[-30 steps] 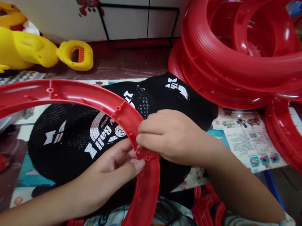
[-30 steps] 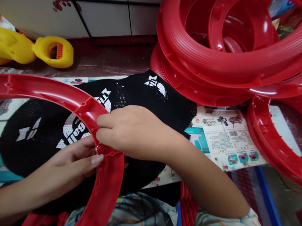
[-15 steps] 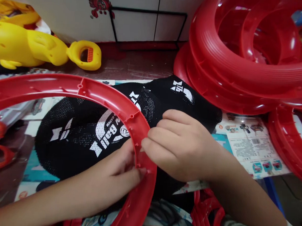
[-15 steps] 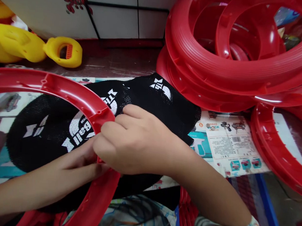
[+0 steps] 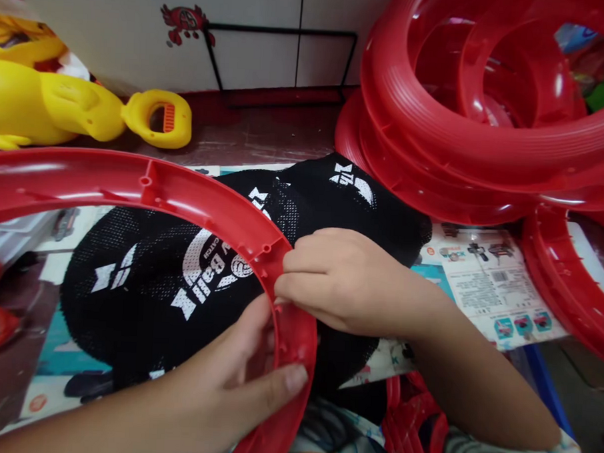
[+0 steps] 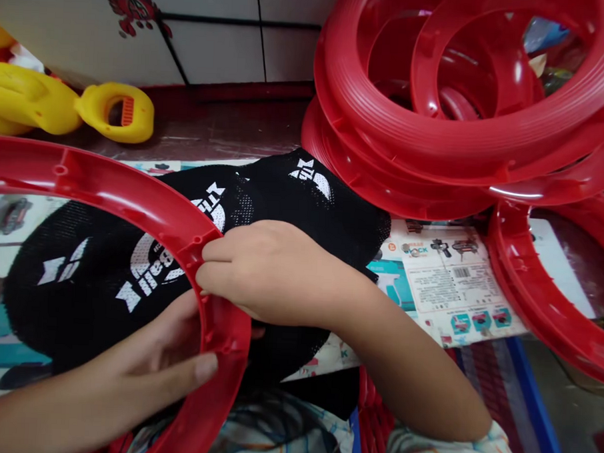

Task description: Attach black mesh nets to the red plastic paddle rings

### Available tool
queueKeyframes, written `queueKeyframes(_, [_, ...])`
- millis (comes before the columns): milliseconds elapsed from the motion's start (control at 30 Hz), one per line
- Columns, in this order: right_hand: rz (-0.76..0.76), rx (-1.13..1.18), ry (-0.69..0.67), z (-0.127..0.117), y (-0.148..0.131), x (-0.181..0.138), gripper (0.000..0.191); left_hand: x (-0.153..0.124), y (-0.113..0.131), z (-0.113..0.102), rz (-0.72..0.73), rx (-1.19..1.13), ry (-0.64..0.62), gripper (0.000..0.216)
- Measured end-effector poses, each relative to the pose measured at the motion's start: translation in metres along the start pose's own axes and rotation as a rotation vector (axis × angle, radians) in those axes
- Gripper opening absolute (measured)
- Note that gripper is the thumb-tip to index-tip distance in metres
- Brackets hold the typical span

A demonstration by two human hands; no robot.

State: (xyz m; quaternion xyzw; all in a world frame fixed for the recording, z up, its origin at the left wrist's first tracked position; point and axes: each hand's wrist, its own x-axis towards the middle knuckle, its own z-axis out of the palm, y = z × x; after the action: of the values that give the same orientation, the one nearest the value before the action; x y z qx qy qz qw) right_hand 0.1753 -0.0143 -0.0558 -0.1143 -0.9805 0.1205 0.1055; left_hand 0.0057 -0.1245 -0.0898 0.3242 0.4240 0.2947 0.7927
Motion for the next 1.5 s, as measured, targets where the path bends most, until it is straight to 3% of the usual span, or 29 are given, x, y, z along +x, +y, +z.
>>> queueKeyframes(133, [0.042,-0.08,0.08,0.004,-0.002,-0.001,0.024,0.004,0.003,0.004,0.019,-0.138,0.158,0.04])
queueKeyframes(233, [0.1,-0.179,0.156,0.005,-0.003,-0.003,0.025,0.005,0.006,0.003,-0.018,-0.058,0.25,0.039])
queueKeyframes(300, [0.092,-0.188,0.105,0.002,-0.003,-0.003,0.024,0.005,0.008,0.001,-0.041,0.047,0.263,0.038])
queueKeyframes(433, [0.055,-0.145,-0.024,-0.008,-0.003,-0.003,0.023,0.005,0.012,-0.009,-0.049,0.284,0.121,0.049])
queueKeyframes(633, [0.039,-0.141,0.056,-0.008,-0.01,0.0,0.021,-0.003,0.01,-0.015,-0.046,0.535,-0.034,0.048])
queueKeyframes(733, [0.045,-0.079,0.06,-0.003,-0.01,0.001,0.021,-0.006,0.01,-0.01,-0.062,0.467,-0.047,0.045])
queueKeyframes(900, [0.049,0.045,0.045,-0.005,-0.005,-0.001,0.021,-0.004,0.014,0.002,-0.109,0.078,-0.104,0.046])
queueKeyframes(1067, [0.041,0.105,0.043,-0.008,-0.003,-0.001,0.02,0.0,0.012,0.004,-0.098,-0.123,0.071,0.036])
queueKeyframes(1300, [0.047,0.032,0.073,-0.003,-0.009,0.0,0.019,0.007,0.006,0.006,0.018,-0.041,0.211,0.029])
queueKeyframes(1400, [0.086,-0.088,0.106,-0.004,-0.01,-0.001,0.021,0.008,0.006,0.003,0.034,0.04,0.186,0.023])
queueKeyframes(1500, [0.062,-0.157,0.054,-0.011,-0.012,-0.003,0.021,0.007,0.007,0.0,0.004,0.126,0.097,0.019])
